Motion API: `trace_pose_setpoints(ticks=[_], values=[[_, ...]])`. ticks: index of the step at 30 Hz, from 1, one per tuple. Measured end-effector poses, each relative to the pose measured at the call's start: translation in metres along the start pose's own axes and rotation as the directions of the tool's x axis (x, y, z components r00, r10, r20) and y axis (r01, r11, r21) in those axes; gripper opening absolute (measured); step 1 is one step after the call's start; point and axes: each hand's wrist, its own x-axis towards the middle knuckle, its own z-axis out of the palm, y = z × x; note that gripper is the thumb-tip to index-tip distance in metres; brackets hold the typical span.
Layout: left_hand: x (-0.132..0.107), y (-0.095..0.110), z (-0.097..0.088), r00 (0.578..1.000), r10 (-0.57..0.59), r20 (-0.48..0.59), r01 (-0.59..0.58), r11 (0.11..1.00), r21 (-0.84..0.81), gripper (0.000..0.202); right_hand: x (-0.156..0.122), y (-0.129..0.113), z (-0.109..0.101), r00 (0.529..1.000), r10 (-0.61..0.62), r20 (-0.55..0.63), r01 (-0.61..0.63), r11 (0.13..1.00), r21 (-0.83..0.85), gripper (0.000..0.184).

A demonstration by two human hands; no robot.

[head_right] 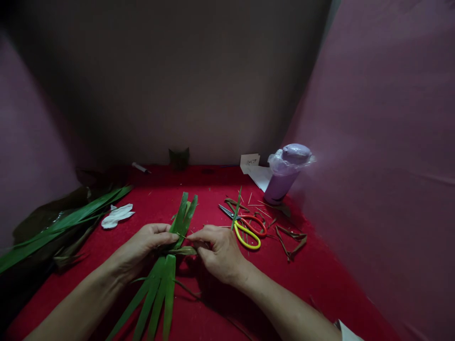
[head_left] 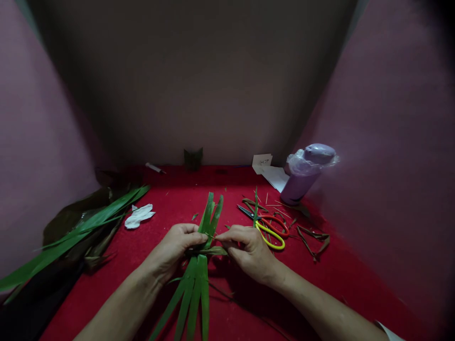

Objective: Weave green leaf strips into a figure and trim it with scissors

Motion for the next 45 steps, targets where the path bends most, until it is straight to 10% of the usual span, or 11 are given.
trace_pose_setpoints(ticks=[45], values=[[0.0058,-0.0039,-0.0047,0.993,0.041,-0.108,-0.036,0.998,0.045,0.015,0.0001,-0.0015,-0.0010,1.000,0.017,-0.009,-0.018,0.998,-0.058,0.030]])
